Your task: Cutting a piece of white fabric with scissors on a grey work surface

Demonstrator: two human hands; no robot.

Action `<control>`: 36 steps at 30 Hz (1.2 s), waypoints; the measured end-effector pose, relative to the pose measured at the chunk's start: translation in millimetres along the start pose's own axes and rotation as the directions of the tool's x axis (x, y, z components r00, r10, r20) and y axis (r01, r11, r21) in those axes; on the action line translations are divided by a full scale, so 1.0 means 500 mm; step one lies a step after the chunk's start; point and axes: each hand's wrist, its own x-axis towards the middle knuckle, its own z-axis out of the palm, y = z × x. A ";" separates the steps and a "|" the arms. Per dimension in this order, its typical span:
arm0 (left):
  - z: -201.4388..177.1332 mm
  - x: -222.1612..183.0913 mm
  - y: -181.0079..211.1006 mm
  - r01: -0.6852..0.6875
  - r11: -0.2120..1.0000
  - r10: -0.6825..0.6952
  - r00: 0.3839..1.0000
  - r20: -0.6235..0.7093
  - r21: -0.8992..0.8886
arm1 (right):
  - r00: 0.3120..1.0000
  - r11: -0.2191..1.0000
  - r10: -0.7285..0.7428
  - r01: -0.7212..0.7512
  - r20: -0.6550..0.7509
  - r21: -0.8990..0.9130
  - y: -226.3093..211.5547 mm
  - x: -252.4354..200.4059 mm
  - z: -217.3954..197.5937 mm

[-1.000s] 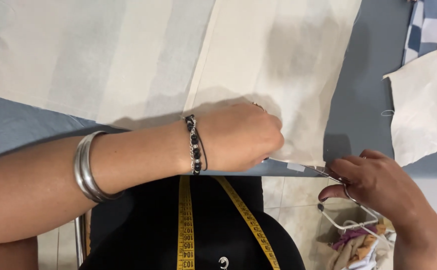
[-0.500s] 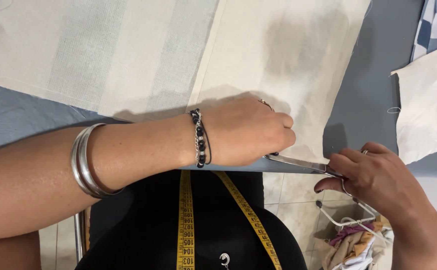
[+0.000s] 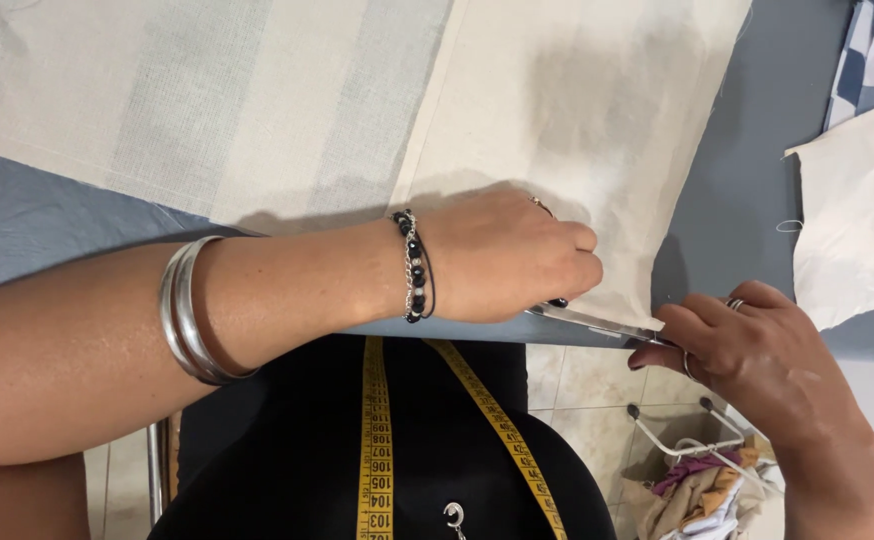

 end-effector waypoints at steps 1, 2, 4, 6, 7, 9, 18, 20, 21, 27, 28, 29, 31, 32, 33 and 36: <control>-0.008 -0.001 0.002 0.004 1.000 -0.004 1.000 -0.001 -0.003 | 1.000 1.000 -0.004 0.004 0.002 0.002 -0.002 0.004 -0.003; -0.017 -0.001 0.005 0.033 0.998 -0.031 0.999 0.043 -0.047 | 0.999 0.998 0.004 -0.006 0.034 0.062 -0.004 0.008 -0.005; -0.026 -0.002 0.007 0.062 0.994 -0.055 0.995 0.087 -0.085 | 0.998 0.993 0.012 -0.019 0.063 0.120 -0.008 0.017 -0.011; -0.024 -0.002 0.007 0.055 0.995 -0.050 0.997 0.060 -0.084 | 1.000 0.996 -0.030 0.029 0.008 0.079 -0.011 0.025 -0.015; -0.025 -0.001 0.008 0.054 0.995 -0.049 0.997 0.060 -0.083 | 1.000 0.997 -0.029 0.028 0.007 0.078 -0.011 0.027 -0.013; -0.026 -0.003 0.007 0.060 0.993 -0.055 0.997 0.057 -0.106 | 0.997 0.995 -0.068 0.070 -0.035 0.067 -0.011 0.035 -0.008; -0.022 -0.010 -0.006 0.059 0.991 -0.052 0.997 0.058 -0.121 | 0.999 0.998 -0.020 0.021 -0.031 0.064 -0.012 0.027 -0.011; -0.026 -0.012 -0.003 0.062 0.990 -0.055 0.997 0.058 -0.130 | 0.999 0.997 -0.036 0.037 -0.018 0.063 -0.019 0.036 -0.014; -0.030 -0.013 -0.002 0.066 0.989 -0.058 0.997 0.059 -0.134 | 0.999 0.997 -0.052 0.053 -0.008 0.060 -0.022 0.042 -0.016; -0.025 -0.017 -0.003 0.049 0.987 -0.046 0.999 0.019 -0.155 | 0.993 0.995 -0.093 0.096 -0.075 0.039 -0.031 0.064 -0.017; -0.031 -0.019 -0.003 0.051 0.987 -0.049 0.999 0.018 -0.154 | 0.993 0.994 -0.096 0.099 -0.076 0.039 -0.032 0.063 -0.020; -0.034 -0.021 -0.002 0.056 0.986 -0.053 0.998 0.028 -0.155 | 0.994 0.996 -0.078 0.081 -0.072 0.046 -0.033 0.060 -0.022; -0.034 -0.023 -0.003 0.060 0.986 -0.054 0.998 0.040 -0.156 | 0.996 0.997 -0.058 0.061 -0.066 0.052 -0.034 0.058 -0.024; -0.034 -0.023 -0.005 0.054 0.986 -0.050 0.998 0.026 -0.160 | 0.997 0.997 -0.057 0.059 -0.049 0.048 -0.034 0.061 -0.026; -0.036 -0.026 -0.013 0.044 0.985 -0.042 0.999 0.015 -0.165 | 0.998 0.998 -0.052 0.053 -0.032 0.043 -0.037 0.069 -0.029; -0.026 -0.024 -0.017 0.015 0.986 -0.021 0.999 -0.036 -0.168 | 0.997 0.997 -0.065 0.067 -0.042 0.047 -0.049 0.096 -0.043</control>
